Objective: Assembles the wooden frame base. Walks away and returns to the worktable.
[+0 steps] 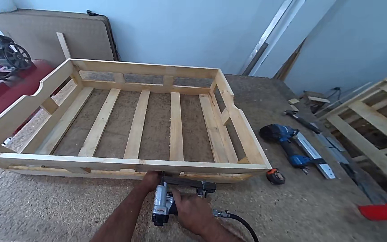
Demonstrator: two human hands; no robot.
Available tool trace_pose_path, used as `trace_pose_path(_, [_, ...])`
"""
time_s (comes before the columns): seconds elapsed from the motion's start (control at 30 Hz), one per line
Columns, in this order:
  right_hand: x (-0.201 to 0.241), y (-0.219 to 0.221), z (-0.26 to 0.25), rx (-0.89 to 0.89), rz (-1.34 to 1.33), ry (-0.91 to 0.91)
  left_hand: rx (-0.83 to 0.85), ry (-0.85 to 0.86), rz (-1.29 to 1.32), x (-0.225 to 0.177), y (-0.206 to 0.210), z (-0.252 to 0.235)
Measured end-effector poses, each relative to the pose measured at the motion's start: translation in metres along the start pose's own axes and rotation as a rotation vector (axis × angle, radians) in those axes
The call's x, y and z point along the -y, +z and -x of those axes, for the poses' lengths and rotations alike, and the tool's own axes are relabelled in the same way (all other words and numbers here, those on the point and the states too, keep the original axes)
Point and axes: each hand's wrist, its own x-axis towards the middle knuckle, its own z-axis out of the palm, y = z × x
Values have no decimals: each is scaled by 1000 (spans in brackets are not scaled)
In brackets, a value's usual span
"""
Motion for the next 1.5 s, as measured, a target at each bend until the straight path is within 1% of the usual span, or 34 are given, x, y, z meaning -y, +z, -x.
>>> trace_pose_path(0.1, [-4, 0, 2, 0, -26, 8, -16, -21, 41, -5, -3, 1])
trace_pose_path(0.27, [-6, -2, 4, 12, -72, 29, -22, -24, 13, -5, -2, 0])
trace_pose_path(0.37, [-10, 0, 6, 8, -77, 36, 7, -73, 17, -12, -6, 1])
trace_pose_path(0.43, [-15, 4, 9, -14, -77, 34, -4, -101, 57, -11, -5, -2])
trace_pose_path(0.53, [-22, 12, 11, -56, -56, 21, -54, -64, 129, -3, 1, -8])
trace_pose_path(0.6, [-25, 13, 11, -46, -58, 31, -60, -66, 161, 0, 4, -11])
trace_pose_path(0.8, [-29, 13, 15, -81, -56, 21, -88, -55, 199, -1, 5, -11])
trace_pose_path(1.2, [-40, 12, 23, -86, -66, 22, -113, -40, 258, 4, 10, -14])
trace_pose_path(1.27, [-42, 14, 24, -128, -67, 20, -81, -71, 235, -1, 6, -11])
trace_pose_path(1.4, [-47, 15, 26, -134, -59, 21, -19, -148, 126, -6, 2, -10])
trace_pose_path(1.5, [-47, 10, 27, -79, -83, 39, 12, -161, 43, -10, 0, -8])
